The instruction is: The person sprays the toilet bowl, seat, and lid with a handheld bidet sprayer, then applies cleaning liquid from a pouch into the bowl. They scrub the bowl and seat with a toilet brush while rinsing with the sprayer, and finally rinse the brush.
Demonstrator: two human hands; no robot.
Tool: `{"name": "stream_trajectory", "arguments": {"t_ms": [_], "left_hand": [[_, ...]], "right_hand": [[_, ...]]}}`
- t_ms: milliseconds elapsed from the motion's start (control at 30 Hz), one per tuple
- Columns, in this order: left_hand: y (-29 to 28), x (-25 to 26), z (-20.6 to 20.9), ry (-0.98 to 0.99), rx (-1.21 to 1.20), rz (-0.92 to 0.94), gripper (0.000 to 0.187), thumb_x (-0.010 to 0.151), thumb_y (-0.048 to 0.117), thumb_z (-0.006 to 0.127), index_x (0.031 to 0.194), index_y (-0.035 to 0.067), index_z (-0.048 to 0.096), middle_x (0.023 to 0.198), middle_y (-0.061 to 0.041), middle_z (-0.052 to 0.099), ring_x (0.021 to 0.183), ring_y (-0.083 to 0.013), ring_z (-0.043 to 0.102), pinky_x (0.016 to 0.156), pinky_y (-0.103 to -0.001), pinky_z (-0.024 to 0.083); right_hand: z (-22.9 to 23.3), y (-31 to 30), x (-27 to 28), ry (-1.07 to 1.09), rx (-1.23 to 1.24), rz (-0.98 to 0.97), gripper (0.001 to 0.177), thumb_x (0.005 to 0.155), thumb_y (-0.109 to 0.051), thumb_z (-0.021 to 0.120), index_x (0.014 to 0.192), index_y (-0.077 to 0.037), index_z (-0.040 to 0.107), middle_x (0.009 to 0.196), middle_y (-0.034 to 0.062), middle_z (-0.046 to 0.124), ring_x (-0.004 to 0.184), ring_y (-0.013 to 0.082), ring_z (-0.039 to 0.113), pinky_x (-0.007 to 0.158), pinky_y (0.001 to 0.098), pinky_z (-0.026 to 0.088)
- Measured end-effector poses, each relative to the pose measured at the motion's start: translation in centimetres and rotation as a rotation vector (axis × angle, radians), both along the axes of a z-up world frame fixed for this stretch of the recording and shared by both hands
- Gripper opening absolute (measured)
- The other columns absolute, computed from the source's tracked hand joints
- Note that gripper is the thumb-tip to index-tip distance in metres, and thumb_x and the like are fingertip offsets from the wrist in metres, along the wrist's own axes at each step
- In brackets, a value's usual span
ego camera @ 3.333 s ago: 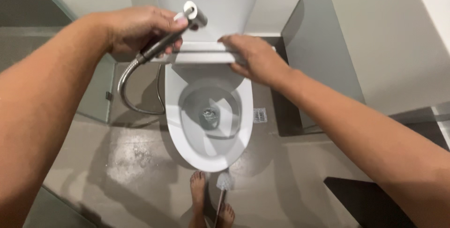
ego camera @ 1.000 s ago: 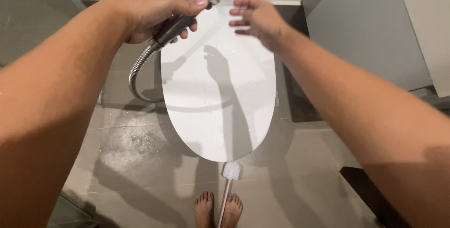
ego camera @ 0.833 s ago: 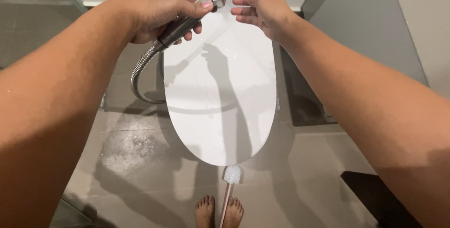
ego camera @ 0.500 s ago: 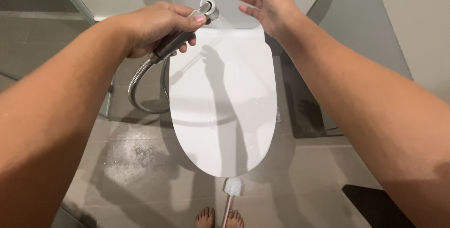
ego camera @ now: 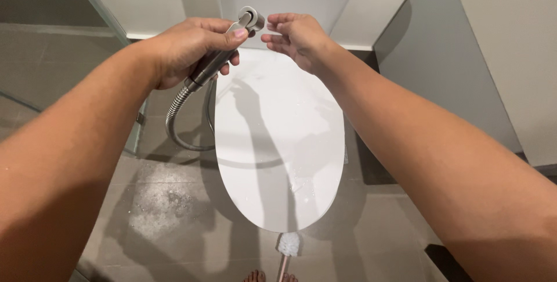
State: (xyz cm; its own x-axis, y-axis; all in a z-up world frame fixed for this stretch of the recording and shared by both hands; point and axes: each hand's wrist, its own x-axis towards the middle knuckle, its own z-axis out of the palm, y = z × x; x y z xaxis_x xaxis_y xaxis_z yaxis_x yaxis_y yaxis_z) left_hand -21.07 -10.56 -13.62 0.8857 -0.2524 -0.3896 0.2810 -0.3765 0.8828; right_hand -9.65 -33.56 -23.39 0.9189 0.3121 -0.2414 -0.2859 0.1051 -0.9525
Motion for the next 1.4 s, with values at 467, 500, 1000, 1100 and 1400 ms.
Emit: {"name": "stream_trajectory", "arguments": {"t_ms": [467,500,1000,1100,1400], "left_hand": [[-0.6,5.0,3.6,-0.223,-0.177,-0.050,0.036,0.091,0.048,0.069,0.111,0.018,0.071,0.084,0.003,0.064,0.075,-0.0088,0.060,0.063,-0.028,0.045],[-0.9,5.3,4.3,-0.224,-0.171,-0.043,0.037,0.091,0.049,0.069,0.111,0.018,0.071,0.084,0.003,0.064,0.075,-0.0089,0.060,0.063,-0.028,0.045],[-0.1,6.5,12.1,-0.257,-0.089,-0.027,0.034,0.095,0.048,0.062,0.109,0.018,0.067,0.083,0.003,0.064,0.074,-0.0091,0.062,0.063,-0.029,0.047],[0.4,6.8,13.0,-0.235,-0.070,-0.008,0.038,0.095,0.048,0.061,0.116,0.016,0.067,0.083,0.003,0.064,0.074,-0.0090,0.062,0.061,-0.029,0.043],[0.9,7.4,14.9,-0.187,0.038,0.016,0.053,0.092,0.051,0.060,0.135,0.020,0.065,0.083,0.003,0.064,0.074,-0.0094,0.061,0.062,-0.029,0.045]], "right_hand": [[7.5,1.3,4.9,-0.134,0.111,-0.038,0.041,0.099,-0.009,0.053,0.139,0.000,0.050,0.126,0.0131,0.060,0.107,0.0242,0.065,0.092,0.0373,0.059],[8.3,1.1,5.1,-0.148,0.126,-0.029,0.041,0.099,-0.009,0.053,0.138,0.000,0.050,0.125,0.0132,0.057,0.108,0.0246,0.064,0.092,0.0380,0.059],[16.6,-0.1,6.2,-0.314,-0.203,0.084,0.045,0.101,-0.023,0.055,0.140,-0.002,0.052,0.138,0.0096,0.058,0.116,0.0225,0.065,0.097,0.0356,0.055],[17.8,0.1,6.2,-0.328,-0.275,0.080,0.045,0.101,-0.024,0.053,0.142,-0.004,0.052,0.136,0.0073,0.060,0.114,0.0201,0.066,0.094,0.0325,0.056],[19.5,0.8,7.1,-0.376,-0.407,0.119,0.042,0.102,-0.026,0.052,0.141,-0.011,0.056,0.136,0.0053,0.063,0.120,0.0191,0.065,0.094,0.0318,0.056]]}}
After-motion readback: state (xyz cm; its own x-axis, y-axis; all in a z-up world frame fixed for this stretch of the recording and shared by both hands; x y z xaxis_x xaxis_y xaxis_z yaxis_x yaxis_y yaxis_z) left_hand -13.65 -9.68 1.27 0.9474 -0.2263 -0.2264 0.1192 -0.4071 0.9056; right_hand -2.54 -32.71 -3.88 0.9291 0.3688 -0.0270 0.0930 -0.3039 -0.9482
